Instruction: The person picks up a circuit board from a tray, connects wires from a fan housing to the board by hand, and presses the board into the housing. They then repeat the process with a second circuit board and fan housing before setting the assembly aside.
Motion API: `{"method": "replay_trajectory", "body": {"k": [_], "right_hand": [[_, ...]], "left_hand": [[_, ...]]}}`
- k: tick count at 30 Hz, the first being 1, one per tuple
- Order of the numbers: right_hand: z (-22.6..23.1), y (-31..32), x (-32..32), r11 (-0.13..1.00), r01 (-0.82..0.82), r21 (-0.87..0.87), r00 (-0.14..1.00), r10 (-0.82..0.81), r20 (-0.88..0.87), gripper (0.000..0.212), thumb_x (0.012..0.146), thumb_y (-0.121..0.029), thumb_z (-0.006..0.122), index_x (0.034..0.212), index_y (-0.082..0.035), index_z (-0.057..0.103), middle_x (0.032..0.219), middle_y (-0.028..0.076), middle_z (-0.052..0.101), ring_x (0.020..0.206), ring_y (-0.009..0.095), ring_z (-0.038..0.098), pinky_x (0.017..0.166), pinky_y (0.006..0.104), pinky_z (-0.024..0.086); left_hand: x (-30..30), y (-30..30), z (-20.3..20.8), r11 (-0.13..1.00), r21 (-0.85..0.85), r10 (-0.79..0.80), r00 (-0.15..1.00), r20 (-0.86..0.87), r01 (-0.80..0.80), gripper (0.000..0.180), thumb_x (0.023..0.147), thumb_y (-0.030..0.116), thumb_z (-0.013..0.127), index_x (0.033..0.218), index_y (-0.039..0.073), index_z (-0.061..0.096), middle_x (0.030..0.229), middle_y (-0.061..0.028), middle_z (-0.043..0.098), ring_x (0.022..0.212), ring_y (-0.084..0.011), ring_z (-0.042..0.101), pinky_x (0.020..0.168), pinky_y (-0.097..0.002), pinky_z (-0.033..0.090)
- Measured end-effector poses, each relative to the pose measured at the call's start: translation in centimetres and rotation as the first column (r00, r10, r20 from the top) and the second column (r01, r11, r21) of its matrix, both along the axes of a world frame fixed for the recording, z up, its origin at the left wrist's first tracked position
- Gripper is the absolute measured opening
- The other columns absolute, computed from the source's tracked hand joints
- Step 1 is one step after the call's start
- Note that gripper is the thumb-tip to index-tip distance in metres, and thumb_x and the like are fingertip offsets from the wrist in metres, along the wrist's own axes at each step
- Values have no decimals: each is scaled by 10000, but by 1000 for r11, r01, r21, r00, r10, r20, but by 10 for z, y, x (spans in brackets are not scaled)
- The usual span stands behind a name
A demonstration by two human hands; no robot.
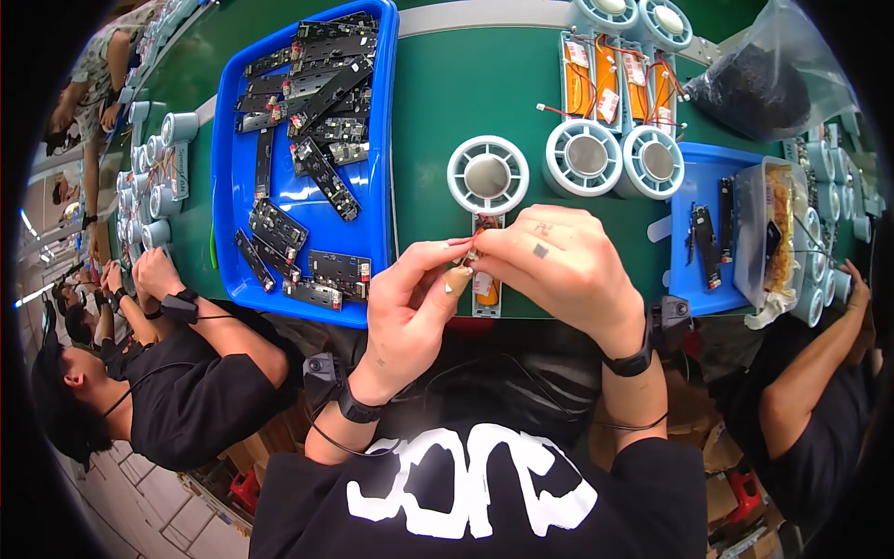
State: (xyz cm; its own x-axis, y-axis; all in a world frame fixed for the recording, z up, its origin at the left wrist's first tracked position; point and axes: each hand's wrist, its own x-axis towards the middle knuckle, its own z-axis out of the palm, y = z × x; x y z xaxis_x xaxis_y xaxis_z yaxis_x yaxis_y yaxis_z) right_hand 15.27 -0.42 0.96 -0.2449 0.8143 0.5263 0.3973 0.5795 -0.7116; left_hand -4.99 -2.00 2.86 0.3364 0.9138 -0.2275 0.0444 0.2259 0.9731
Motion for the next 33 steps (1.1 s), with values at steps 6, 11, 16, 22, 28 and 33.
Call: {"method": "replay_trajectory", "body": {"k": [6, 11, 16, 22, 28, 33], "right_hand": [[1, 9, 8, 994, -97, -47, 995, 95, -36, 227, 720, -65, 839, 891, -27, 695, 704, 77, 648, 612, 231, 652, 534, 327, 507], [0, 12, 12, 986, -152, -64, 988, 153, 2, 220, 719, -86, 847, 868, -33, 695, 675, 73, 632, 593, 228, 650, 525, 322, 505], [1, 17, 13, 975, -208, -77, 978, 209, 11, 208, 728, -89, 844, 862, -33, 696, 667, 68, 630, 577, 223, 647, 522, 318, 506], [2, 17, 11, 982, -183, -54, 983, 183, -2, 198, 744, -76, 832, 889, -27, 706, 689, 70, 648, 600, 225, 663, 531, 319, 514], [7, 13, 9, 985, -146, -94, 989, 145, -27, 216, 759, -56, 811, 960, -43, 733, 781, 73, 687, 685, 237, 690, 591, 326, 545], [13, 13, 7, 971, -138, -196, 988, 148, 38, 217, 763, -70, 805, 971, -65, 744, 875, 66, 705, 721, 244, 693, 631, 325, 559]], "left_hand": [[0, 4, 2, 971, 216, -67, 982, -177, 105, 256, 942, -35, 645, 1197, -15, 658, 925, -57, 641, 695, -62, 517, 576, -192, 385], [-7, 6, 2, 982, 100, -137, 973, -184, 157, 268, 927, -49, 639, 1192, -15, 654, 900, -63, 642, 690, -79, 530, 572, -198, 389], [-8, 8, -5, 951, 205, -195, 964, -179, 230, 244, 984, -17, 584, 1224, -8, 626, 955, -39, 643, 602, -27, 455, 496, -192, 333], [-7, 7, -1, 980, -182, -53, 990, 133, 77, 236, 991, 26, 591, 1225, 1, 610, 918, -33, 664, 635, -18, 475, 544, -181, 362], [-2, 10, 9, 940, -342, 42, 987, 152, 13, 251, 1005, 71, 595, 1248, 5, 584, 957, -24, 665, 636, -2, 466, 541, -175, 363], [-4, 9, 7, 985, -160, -68, 998, -4, 67, 283, 988, 57, 599, 1258, -23, 574, 1006, -82, 673, 703, -26, 526, 545, -176, 362]]}}
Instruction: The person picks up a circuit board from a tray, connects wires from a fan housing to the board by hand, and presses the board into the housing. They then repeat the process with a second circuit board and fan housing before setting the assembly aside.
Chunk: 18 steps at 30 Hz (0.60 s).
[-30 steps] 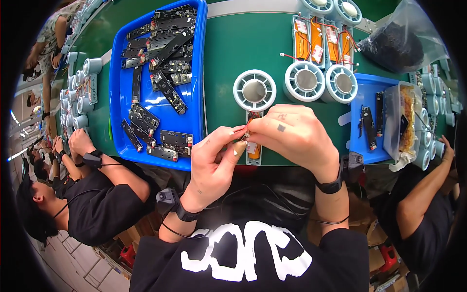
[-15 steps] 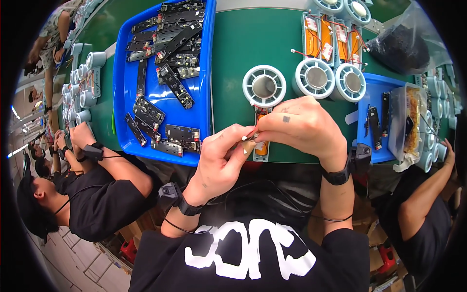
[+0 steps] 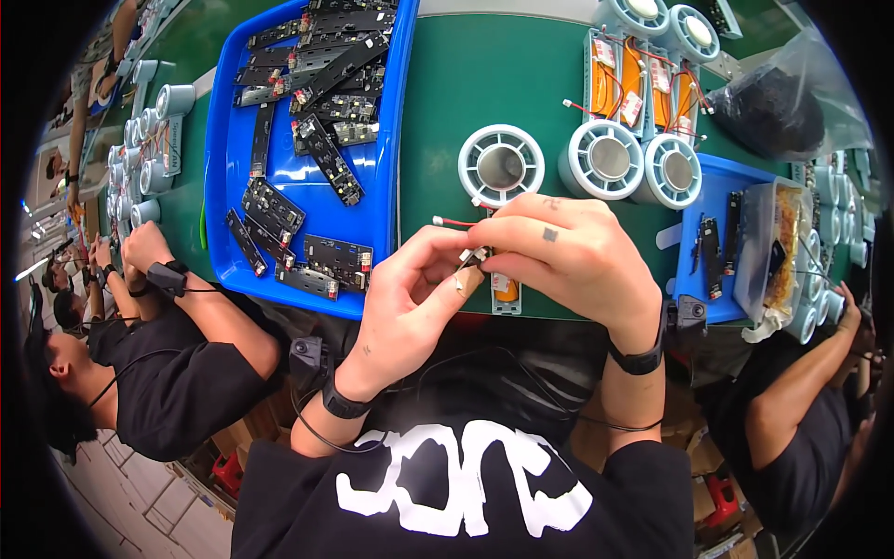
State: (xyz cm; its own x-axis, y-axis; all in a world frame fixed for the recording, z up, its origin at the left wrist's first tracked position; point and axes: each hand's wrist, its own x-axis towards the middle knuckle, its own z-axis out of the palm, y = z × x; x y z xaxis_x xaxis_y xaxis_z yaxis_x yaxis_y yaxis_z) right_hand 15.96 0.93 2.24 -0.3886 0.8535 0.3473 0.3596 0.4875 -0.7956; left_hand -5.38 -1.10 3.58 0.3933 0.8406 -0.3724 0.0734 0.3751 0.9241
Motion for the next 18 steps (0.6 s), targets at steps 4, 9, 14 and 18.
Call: {"method": "replay_trajectory", "body": {"k": [4, 9, 14, 18], "right_hand": [[-2, 0, 4, 998, -56, 27, 998, 56, 30, 228, 757, -87, 803, 974, -63, 738, 902, 63, 701, 738, 244, 694, 629, 323, 560], [-3, 3, 7, 992, -109, 55, 994, 108, 30, 227, 724, -78, 798, 937, -57, 724, 858, 58, 680, 734, 246, 684, 612, 329, 554], [1, 3, 5, 980, -171, 102, 978, 156, 141, 197, 683, -61, 775, 863, -54, 696, 798, 53, 639, 702, 241, 662, 591, 338, 547], [1, 6, 7, 972, -216, 94, 970, 202, 135, 180, 678, -60, 762, 837, -50, 678, 777, 48, 623, 692, 238, 654, 589, 344, 546]], "left_hand": [[0, 0, 6, 999, -26, -31, 999, -6, 31, 289, 972, 37, 608, 1249, -39, 580, 1058, -105, 678, 834, -59, 594, 622, -184, 421], [-2, 0, 4, 994, -92, -66, 997, -35, 62, 274, 961, 4, 618, 1227, -53, 589, 1110, -99, 666, 1014, -118, 639, 836, -250, 514], [-5, -1, 4, 987, -134, -89, 996, -24, 85, 260, 958, -10, 626, 1210, -61, 593, 1134, -96, 656, 1076, -147, 632, 967, -302, 499], [-3, 0, 7, 987, -137, -88, 996, -25, 84, 258, 954, -24, 632, 1206, -59, 591, 1123, -90, 655, 1065, -142, 633, 945, -289, 505]]}}
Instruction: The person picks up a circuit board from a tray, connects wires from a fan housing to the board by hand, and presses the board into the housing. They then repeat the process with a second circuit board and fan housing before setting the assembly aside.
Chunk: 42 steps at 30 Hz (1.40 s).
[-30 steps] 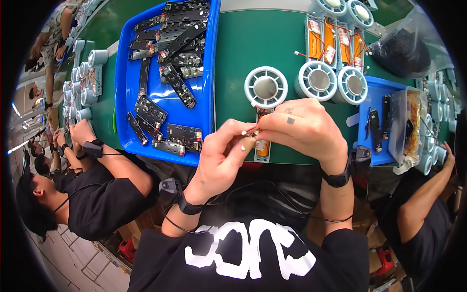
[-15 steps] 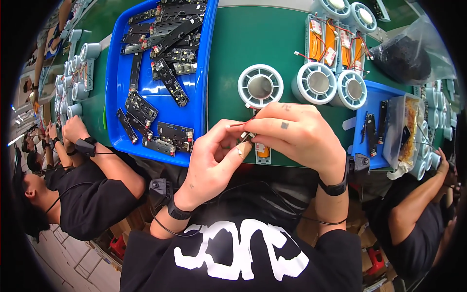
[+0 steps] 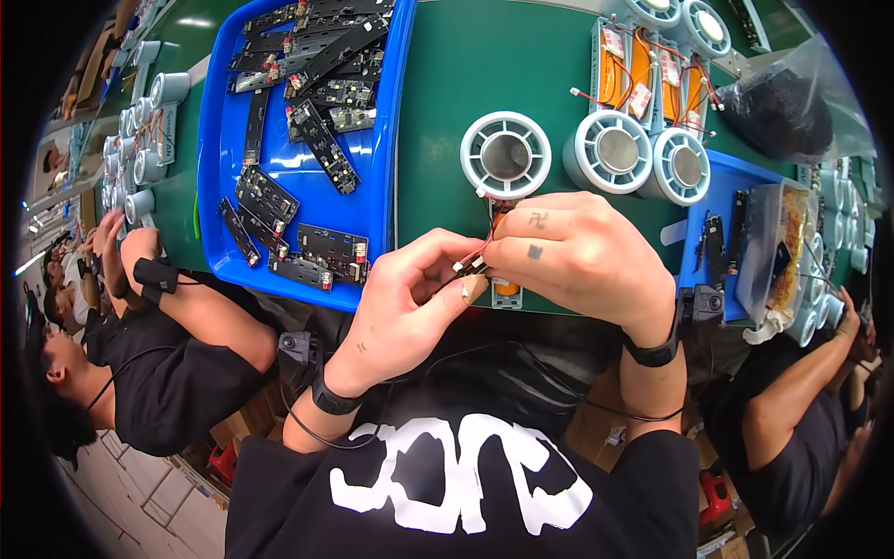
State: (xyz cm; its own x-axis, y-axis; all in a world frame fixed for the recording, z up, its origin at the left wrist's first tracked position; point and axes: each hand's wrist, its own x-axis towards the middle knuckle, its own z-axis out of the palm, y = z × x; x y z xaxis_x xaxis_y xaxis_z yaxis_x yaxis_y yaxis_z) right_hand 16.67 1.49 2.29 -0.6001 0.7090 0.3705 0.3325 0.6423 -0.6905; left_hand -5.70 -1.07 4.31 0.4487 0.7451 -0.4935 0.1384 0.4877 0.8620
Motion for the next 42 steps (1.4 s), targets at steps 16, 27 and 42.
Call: {"method": "replay_trajectory", "body": {"k": [16, 27, 42], "right_hand": [[18, -65, -9, 848, 449, -281, 870, -487, -80, 343, 738, 9, 812, 1051, -32, 679, 908, 90, 676, 773, 200, 684, 685, 309, 560], [-6, -107, -37, 536, 381, -753, 559, -782, -274, 542, 835, 64, 714, 1328, 7, 496, 1064, 70, 629, 932, 96, 612, 802, 230, 500], [-17, -80, -26, 539, 297, -788, 440, -810, -388, 306, 983, -20, 593, 1286, 20, 590, 1054, 69, 621, 736, 70, 571, 578, 197, 441]], "left_hand": [[0, -24, -4, 983, 93, 147, 979, 138, -161, 375, 1003, 178, 565, 1294, -57, 558, 1135, -106, 635, 1027, -172, 633, 920, -289, 506], [18, -43, -6, 952, 210, 185, 966, 181, -222, 339, 969, 43, 627, 1292, -47, 579, 1180, -108, 619, 1042, -178, 632, 934, -315, 523], [48, -7, -32, 757, 264, 471, 780, 412, -597, 169, 1014, 68, 612, 1134, -29, 681, 1071, -106, 693, 834, -111, 623, 666, -231, 517]]}}
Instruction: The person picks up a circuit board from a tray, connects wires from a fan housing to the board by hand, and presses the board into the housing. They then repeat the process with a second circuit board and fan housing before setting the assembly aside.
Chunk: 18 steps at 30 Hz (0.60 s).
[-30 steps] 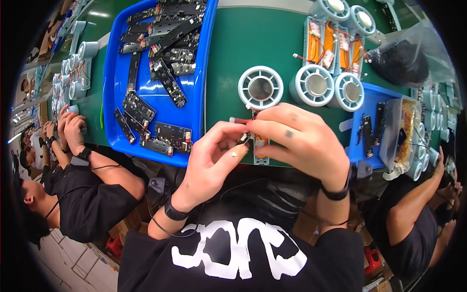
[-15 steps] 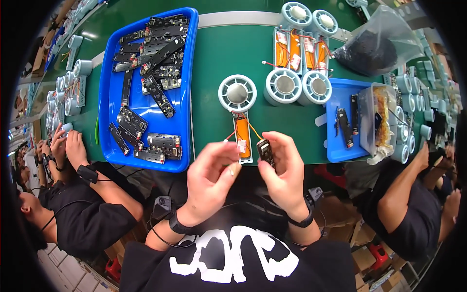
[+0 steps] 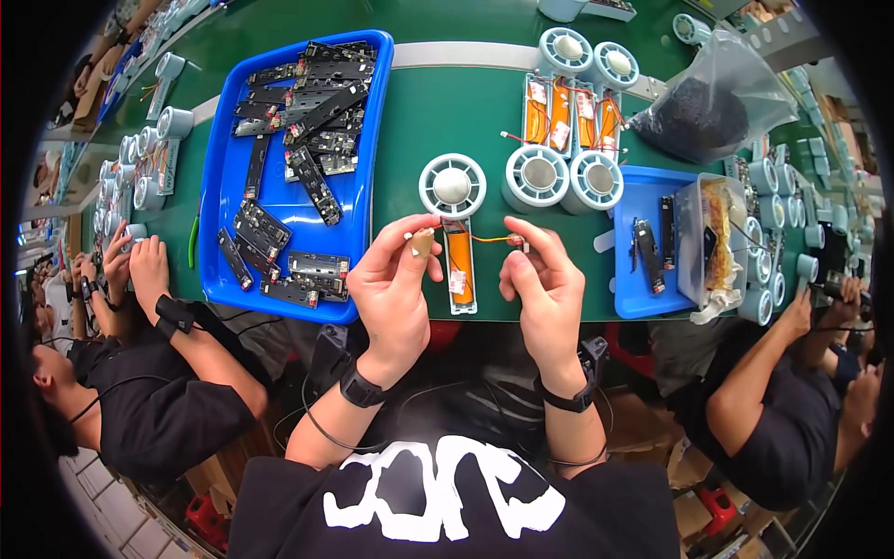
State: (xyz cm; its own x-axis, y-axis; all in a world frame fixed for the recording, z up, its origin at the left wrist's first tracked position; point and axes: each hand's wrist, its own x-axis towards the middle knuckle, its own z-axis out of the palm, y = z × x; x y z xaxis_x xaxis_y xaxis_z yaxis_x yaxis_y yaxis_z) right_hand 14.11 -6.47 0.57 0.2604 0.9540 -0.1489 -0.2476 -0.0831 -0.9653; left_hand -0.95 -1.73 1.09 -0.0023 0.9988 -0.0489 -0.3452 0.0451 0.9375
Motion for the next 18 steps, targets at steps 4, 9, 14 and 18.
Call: {"method": "replay_trajectory", "body": {"k": [4, 9, 14, 18], "right_hand": [[7, 0, -1, 996, 64, -54, 992, -70, -109, 273, 1012, -38, 560, 1270, 32, 617, 1068, 101, 637, 721, 97, 602, 517, 204, 456], [1, -1, -2, 1000, 18, -12, 989, -19, -147, 269, 1010, -35, 558, 1264, 38, 611, 1087, 121, 643, 739, 118, 624, 481, 221, 466], [0, 0, 0, 1000, 2, -12, 987, -4, -161, 264, 1011, -33, 553, 1258, 39, 612, 1087, 123, 643, 735, 113, 619, 494, 216, 468], [0, 0, 1, 1000, 8, -17, 983, -11, -184, 272, 1000, -23, 567, 1263, 34, 611, 1090, 112, 646, 727, 110, 617, 504, 217, 461]], "left_hand": [[5, 11, -3, 999, -1, 42, 998, 45, -42, 160, 1035, 89, 581, 1133, -10, 660, 1063, -107, 699, 810, -96, 610, 612, -220, 495], [12, 11, -6, 985, -29, 174, 979, 106, -172, 144, 1059, 134, 548, 1157, 39, 593, 1052, -102, 695, 786, -87, 593, 582, -220, 481], [12, 8, -6, 992, -62, 115, 985, 132, -108, 130, 1068, 153, 534, 1161, 65, 557, 1036, -99, 691, 760, -82, 583, 589, -223, 482], [8, 8, -12, 998, 38, 47, 998, 31, -48, 127, 1078, 163, 514, 1157, 65, 532, 1030, -103, 694, 719, -80, 579, 597, -225, 482]]}}
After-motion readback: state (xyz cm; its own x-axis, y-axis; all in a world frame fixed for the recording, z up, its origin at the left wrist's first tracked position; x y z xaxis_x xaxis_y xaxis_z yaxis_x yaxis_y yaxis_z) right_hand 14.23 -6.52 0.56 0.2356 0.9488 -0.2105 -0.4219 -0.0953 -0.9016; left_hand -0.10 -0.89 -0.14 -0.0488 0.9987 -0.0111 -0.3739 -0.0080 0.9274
